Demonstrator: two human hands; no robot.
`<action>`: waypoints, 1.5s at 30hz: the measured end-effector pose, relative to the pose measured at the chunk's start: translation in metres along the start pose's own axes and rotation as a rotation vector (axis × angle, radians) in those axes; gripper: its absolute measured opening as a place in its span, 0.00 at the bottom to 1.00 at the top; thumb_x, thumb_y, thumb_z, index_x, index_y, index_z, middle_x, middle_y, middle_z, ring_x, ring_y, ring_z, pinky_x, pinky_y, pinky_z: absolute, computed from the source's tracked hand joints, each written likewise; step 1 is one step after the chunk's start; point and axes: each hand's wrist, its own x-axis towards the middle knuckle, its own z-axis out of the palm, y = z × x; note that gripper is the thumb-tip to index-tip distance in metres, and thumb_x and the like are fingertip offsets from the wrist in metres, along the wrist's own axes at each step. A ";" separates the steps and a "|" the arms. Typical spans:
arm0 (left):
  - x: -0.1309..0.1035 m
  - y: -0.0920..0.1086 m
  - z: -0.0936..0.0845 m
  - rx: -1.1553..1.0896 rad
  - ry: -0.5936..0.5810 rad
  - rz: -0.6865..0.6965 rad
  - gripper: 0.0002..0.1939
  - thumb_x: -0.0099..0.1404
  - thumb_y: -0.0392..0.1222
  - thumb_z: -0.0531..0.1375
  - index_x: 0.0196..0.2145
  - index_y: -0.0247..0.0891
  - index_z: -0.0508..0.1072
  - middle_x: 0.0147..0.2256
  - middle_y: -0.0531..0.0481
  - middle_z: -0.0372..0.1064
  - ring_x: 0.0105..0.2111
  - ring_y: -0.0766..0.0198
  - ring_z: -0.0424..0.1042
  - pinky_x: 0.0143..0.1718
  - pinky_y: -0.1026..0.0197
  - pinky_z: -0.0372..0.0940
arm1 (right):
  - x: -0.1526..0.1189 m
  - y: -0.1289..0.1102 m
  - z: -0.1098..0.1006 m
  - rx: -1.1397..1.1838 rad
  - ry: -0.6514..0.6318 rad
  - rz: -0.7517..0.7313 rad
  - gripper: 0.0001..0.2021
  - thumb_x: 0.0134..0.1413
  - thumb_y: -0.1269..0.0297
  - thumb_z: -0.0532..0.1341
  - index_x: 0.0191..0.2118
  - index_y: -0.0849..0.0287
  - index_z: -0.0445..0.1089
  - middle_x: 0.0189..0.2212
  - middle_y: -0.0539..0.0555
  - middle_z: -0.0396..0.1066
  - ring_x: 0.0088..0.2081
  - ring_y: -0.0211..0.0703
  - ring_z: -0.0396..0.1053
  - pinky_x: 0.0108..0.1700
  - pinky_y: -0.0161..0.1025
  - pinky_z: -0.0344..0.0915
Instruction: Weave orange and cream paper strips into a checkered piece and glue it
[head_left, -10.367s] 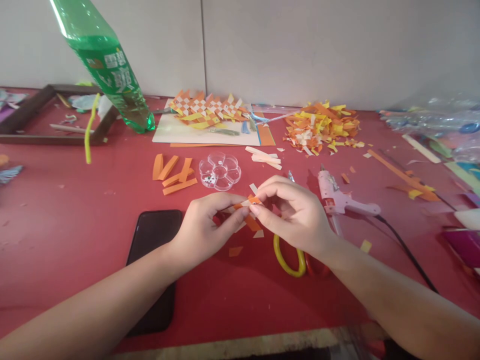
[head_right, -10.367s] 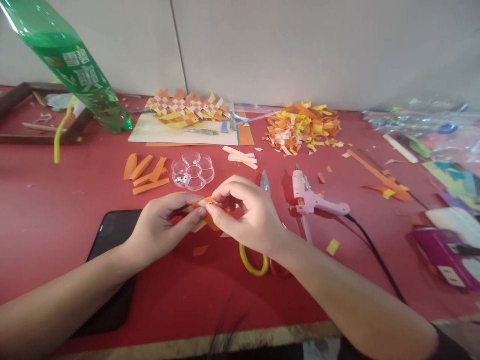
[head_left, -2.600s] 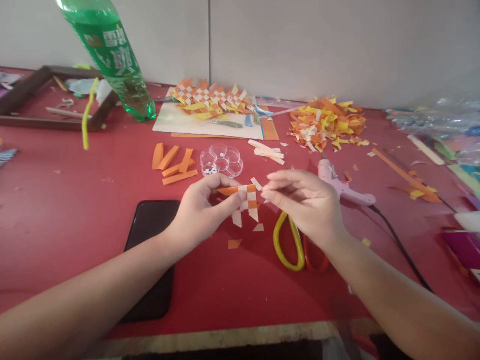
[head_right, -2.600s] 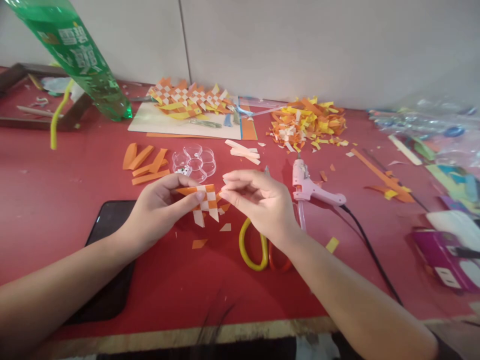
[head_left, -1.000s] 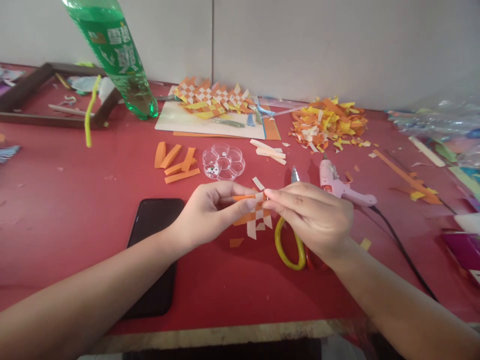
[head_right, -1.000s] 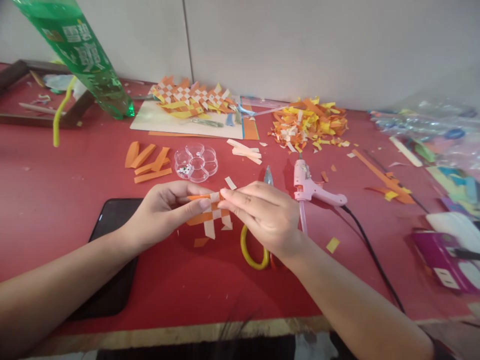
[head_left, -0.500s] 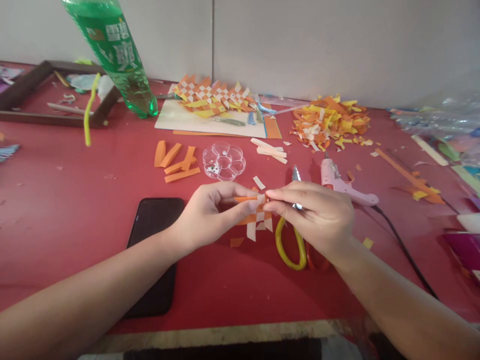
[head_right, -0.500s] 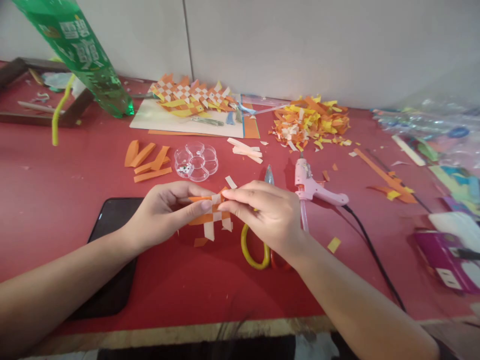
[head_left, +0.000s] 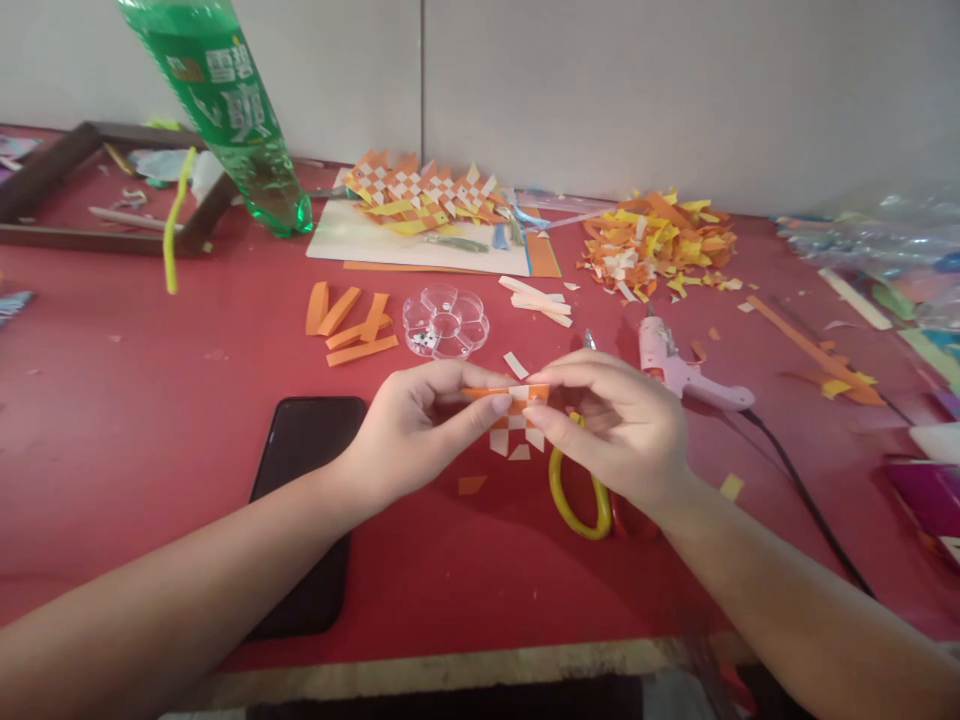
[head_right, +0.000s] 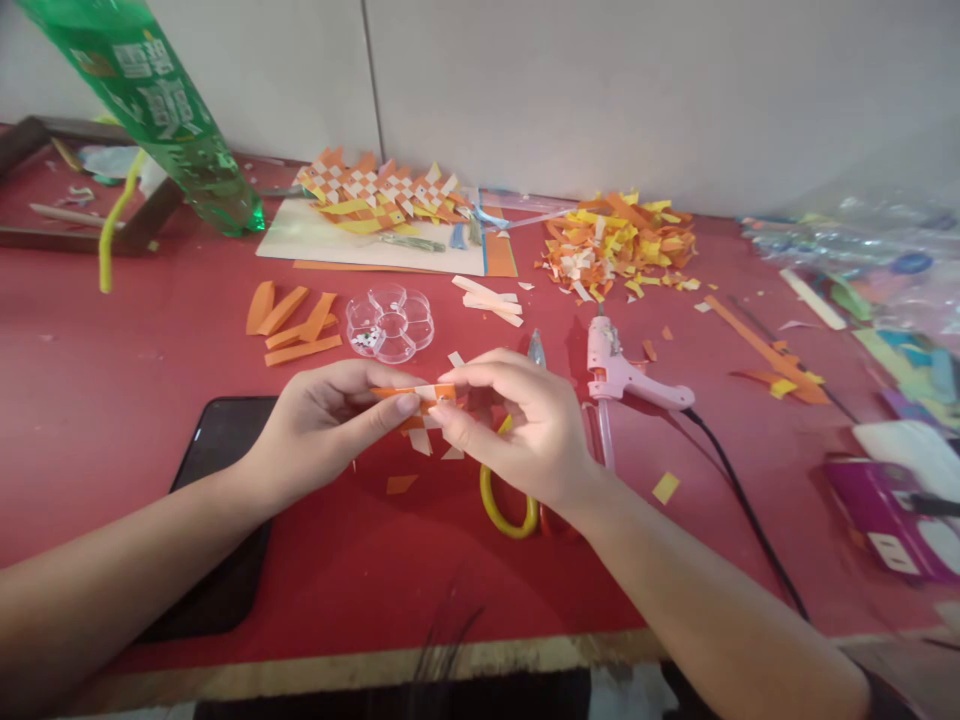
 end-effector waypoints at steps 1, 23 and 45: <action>0.000 0.000 0.000 0.011 0.005 0.002 0.07 0.65 0.39 0.63 0.37 0.33 0.77 0.33 0.46 0.79 0.31 0.64 0.77 0.37 0.63 0.73 | 0.000 -0.001 0.001 0.004 -0.002 0.008 0.08 0.52 0.71 0.66 0.39 0.56 0.73 0.32 0.51 0.71 0.27 0.35 0.70 0.25 0.35 0.69; 0.000 -0.008 0.000 0.130 0.055 0.170 0.05 0.65 0.36 0.64 0.39 0.38 0.79 0.37 0.51 0.80 0.36 0.67 0.79 0.41 0.68 0.74 | 0.000 0.001 0.001 0.081 -0.022 0.022 0.12 0.49 0.72 0.68 0.41 0.55 0.72 0.33 0.50 0.68 0.33 0.38 0.71 0.31 0.37 0.70; 0.000 -0.005 -0.004 0.333 0.076 0.209 0.08 0.59 0.29 0.63 0.35 0.37 0.80 0.35 0.49 0.80 0.35 0.64 0.78 0.40 0.64 0.71 | 0.003 0.006 -0.005 -0.225 0.007 -0.412 0.13 0.47 0.77 0.68 0.39 0.55 0.74 0.32 0.52 0.75 0.37 0.44 0.71 0.42 0.47 0.72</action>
